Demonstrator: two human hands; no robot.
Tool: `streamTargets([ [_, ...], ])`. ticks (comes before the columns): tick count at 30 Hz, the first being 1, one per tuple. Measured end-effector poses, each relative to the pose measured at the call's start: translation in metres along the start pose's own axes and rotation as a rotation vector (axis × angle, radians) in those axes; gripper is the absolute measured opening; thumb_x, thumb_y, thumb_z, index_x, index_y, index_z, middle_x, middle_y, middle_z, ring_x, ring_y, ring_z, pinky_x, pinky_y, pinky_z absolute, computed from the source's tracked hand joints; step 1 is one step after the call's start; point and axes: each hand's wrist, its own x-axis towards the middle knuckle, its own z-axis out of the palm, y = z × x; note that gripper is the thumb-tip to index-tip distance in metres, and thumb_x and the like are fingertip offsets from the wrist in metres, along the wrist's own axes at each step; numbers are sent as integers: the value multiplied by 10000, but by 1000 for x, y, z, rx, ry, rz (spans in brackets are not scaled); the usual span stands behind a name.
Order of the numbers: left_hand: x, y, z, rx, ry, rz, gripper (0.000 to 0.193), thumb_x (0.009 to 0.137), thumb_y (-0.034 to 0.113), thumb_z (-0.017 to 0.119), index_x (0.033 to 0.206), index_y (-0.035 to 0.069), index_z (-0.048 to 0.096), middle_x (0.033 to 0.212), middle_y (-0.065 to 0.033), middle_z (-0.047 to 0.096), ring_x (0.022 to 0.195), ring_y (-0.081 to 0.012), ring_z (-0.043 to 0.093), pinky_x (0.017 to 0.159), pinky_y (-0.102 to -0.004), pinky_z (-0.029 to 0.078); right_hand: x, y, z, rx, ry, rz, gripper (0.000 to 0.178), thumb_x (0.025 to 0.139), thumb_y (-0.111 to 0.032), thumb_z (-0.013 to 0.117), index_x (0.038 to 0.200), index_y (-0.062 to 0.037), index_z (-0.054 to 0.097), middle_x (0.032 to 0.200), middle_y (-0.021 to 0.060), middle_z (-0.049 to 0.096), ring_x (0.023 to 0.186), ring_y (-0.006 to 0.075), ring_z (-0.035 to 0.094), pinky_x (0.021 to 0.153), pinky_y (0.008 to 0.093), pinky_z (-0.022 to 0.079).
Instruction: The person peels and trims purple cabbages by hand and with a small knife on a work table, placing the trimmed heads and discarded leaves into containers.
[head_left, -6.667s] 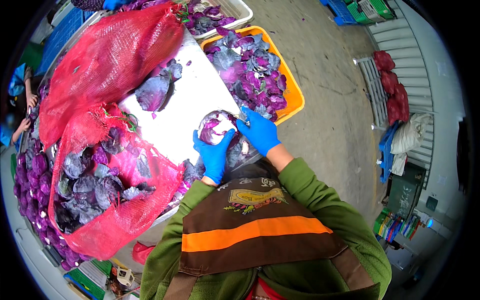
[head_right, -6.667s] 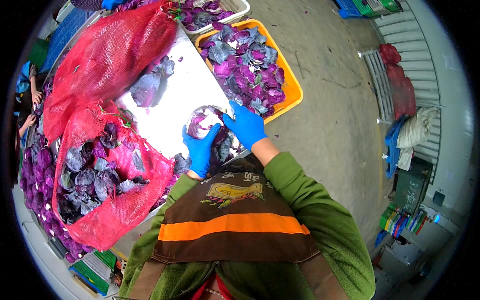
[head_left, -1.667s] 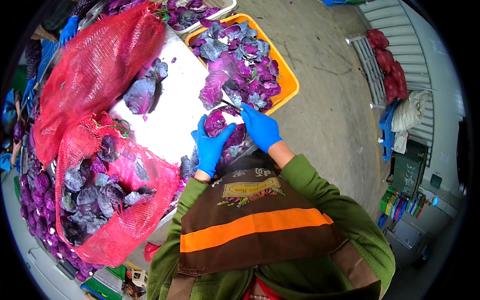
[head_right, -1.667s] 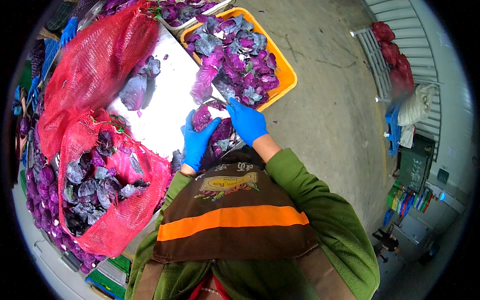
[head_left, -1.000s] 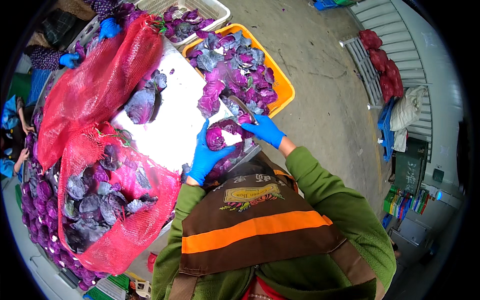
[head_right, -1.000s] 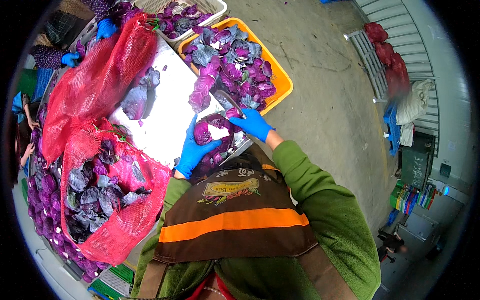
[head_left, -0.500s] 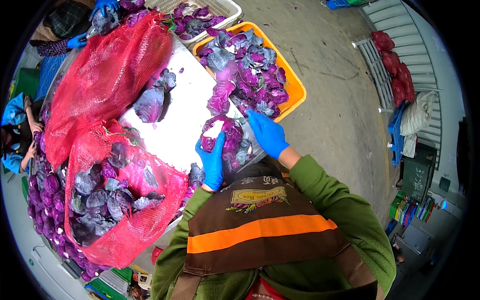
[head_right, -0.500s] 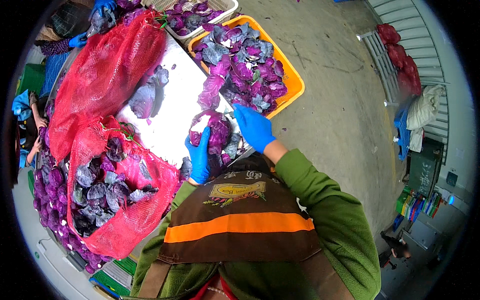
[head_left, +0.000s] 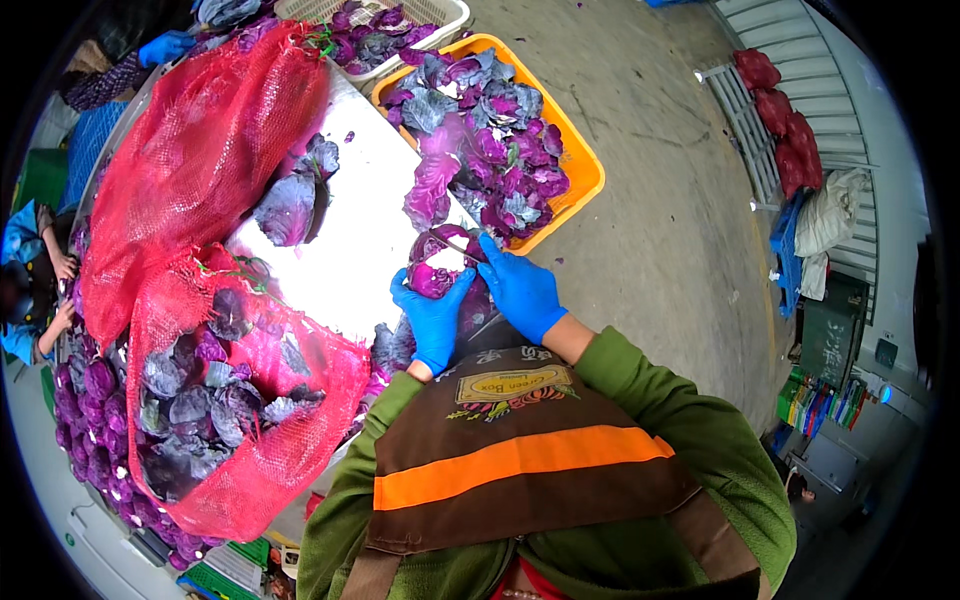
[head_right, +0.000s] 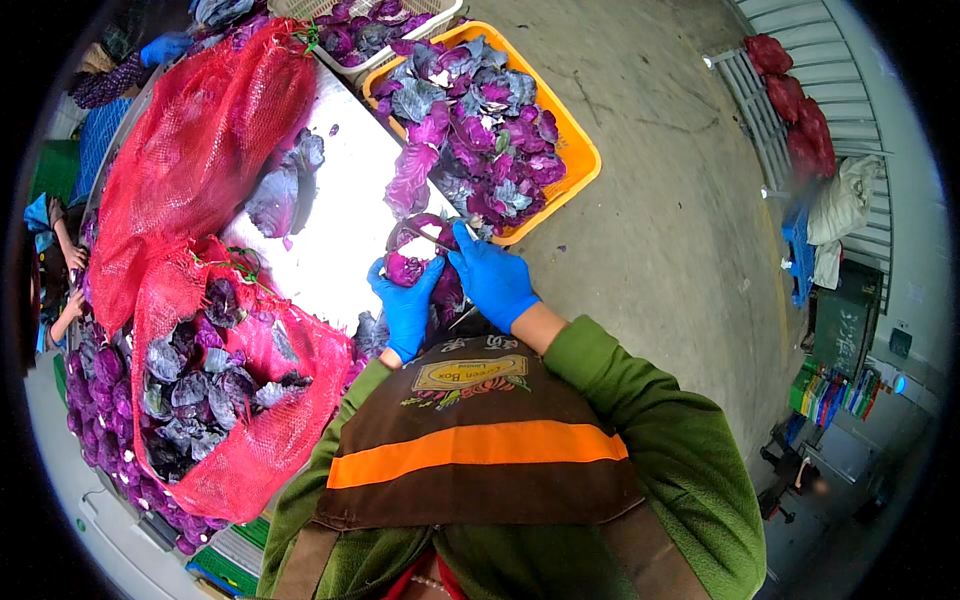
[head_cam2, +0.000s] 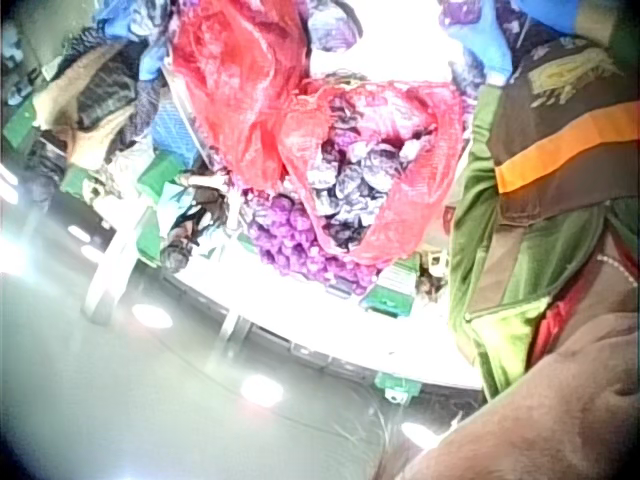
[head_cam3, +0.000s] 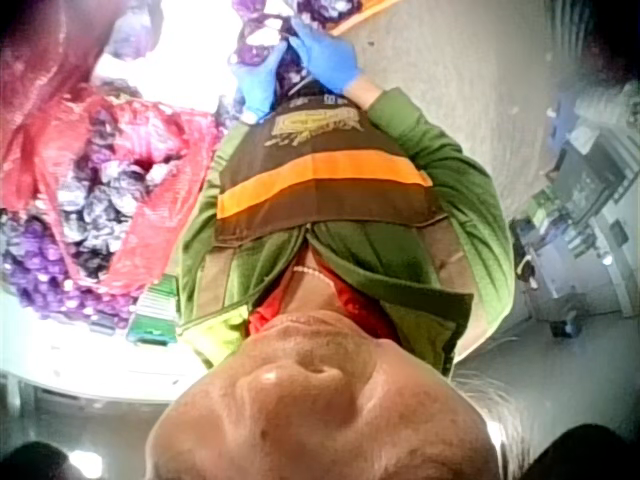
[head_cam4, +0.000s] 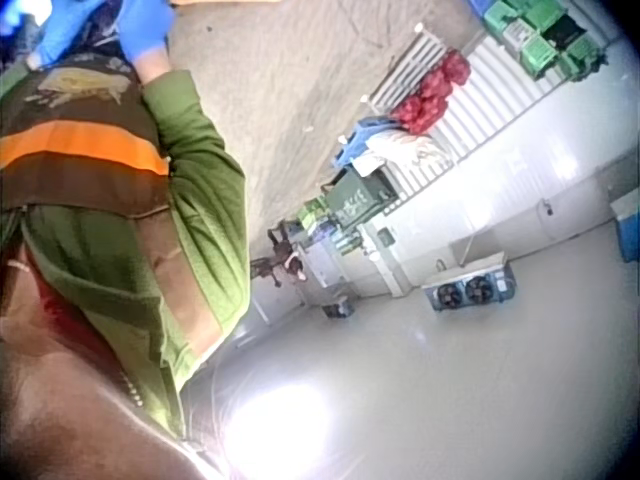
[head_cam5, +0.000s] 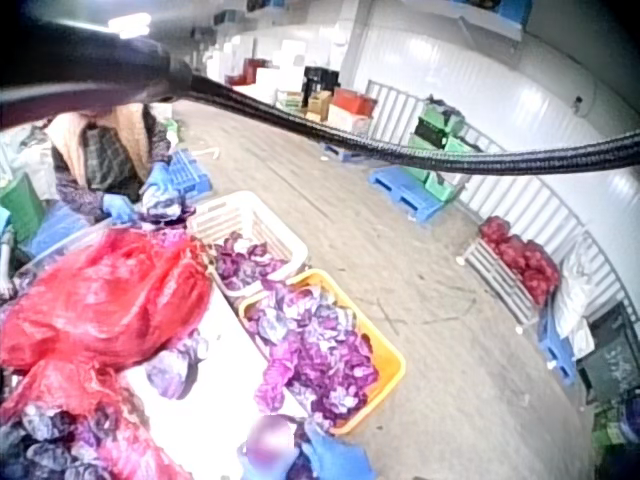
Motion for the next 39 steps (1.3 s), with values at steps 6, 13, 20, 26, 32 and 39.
streamTargets([
  [6, 0, 1, 6, -3, 5, 62, 965, 718, 289, 945, 1361, -51, 311, 1290, -189, 383, 1199, -262, 466, 1043, -379, 425, 11, -1, 7, -15, -9, 43, 492, 1031, -370, 500, 1434, -89, 499, 943, 172, 705, 796, 366, 682, 648, 494, 532],
  [13, 0, -6, 11, 155, 94, 127, 851, 775, 228, 909, 1343, -21, 326, 1263, -168, 440, 1141, -233, 521, 991, -356, 470, 28, 6, 12, 200, -28, 274, 455, 1049, -421, 456, 1356, -116, 598, 1094, 208, 703, 969, 385, 682, 770, 482, 539],
  [20, 1, -17, 5, 71, 61, 111, 844, 781, 219, 903, 1355, -4, 325, 1266, -183, 470, 1154, -241, 532, 1003, -356, 467, 38, 15, -9, 460, -54, 368, 565, 921, -589, 603, 1238, -127, 671, 1042, 217, 713, 985, 399, 684, 816, 480, 531],
  [26, 1, -12, -6, -81, -87, 45, 921, 751, 244, 919, 1383, -21, 304, 1311, -181, 422, 1218, -258, 474, 1062, -378, 420, 38, 30, -3, 321, -82, 372, 516, 823, -538, 731, 1121, -118, 696, 912, 184, 723, 868, 391, 699, 731, 488, 541],
  [32, 24, -14, -53, -120, -369, -17, 918, 785, 132, 876, 1468, 50, 269, 1382, -162, 468, 1256, -242, 512, 1069, -367, 461, 66, 89, 35, 224, -160, 445, 692, 732, -593, 787, 1184, -82, 670, 1136, 216, 702, 1060, 394, 671, 861, 468, 544],
  [39, 73, 56, -85, 17, -683, 3, 939, 692, 115, 932, 1480, 37, 425, 1393, -126, 555, 1250, -236, 568, 1069, -367, 488, 83, 25, -3, 466, 79, 91, 671, 886, -577, 680, 1398, -153, 586, 1294, 178, 632, 1114, 357, 654, 929, 463, 525],
])
